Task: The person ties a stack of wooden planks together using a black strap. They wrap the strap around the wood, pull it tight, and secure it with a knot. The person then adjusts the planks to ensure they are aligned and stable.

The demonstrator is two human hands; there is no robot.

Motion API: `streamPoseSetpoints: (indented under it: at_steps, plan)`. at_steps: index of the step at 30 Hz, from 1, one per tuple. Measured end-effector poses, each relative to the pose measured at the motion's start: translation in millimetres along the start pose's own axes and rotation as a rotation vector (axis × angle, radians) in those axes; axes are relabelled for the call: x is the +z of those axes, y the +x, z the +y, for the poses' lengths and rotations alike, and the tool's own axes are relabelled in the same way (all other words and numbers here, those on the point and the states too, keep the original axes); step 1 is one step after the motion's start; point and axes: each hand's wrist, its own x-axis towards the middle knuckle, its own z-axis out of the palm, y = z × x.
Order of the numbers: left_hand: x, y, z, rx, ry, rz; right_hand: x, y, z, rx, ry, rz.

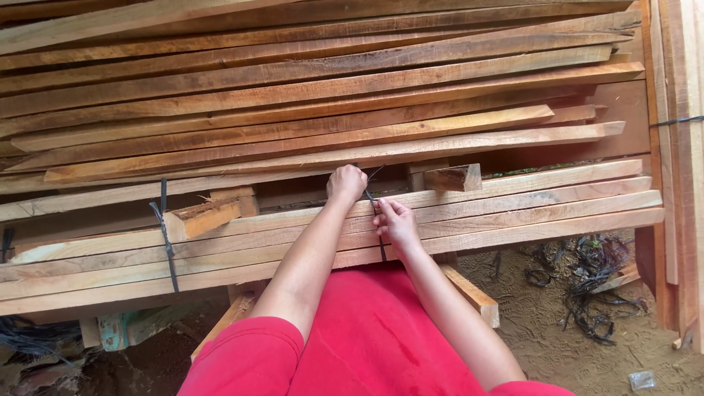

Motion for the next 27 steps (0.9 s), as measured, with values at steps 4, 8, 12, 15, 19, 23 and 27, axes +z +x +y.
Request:
streamPoseSetpoints:
  at_steps: [4,8,12,15,19,23,27]
  plan:
    - [-7,-6,3,0.02,-0.01,0.006,-6,14,19,0.009,0.094,-0.132]
    - [4,8,-2,0.002,-0.014,0.003,-17,38,42,-0.083,-0.118,-0.09]
    - [8,10,-2,-0.015,0.0,-0.011,-11,27,34,-0.166,-0.55,0.004]
    - [5,10,0,0.014,-0.003,0.015,-10,7,17,-0.185,-0.508,-0.04]
    - [2,3,1,0.009,0.005,0.002,-10,6,17,-0.102,-0.423,-0.009]
    - [2,0,3,0.013,0.003,0.014,-12,1,18,-0.104,-0.212,-0.091]
    - [1,3,2,-0.036,0.007,-0.003,-10,1,20,-0.206,-0.395,-0.063]
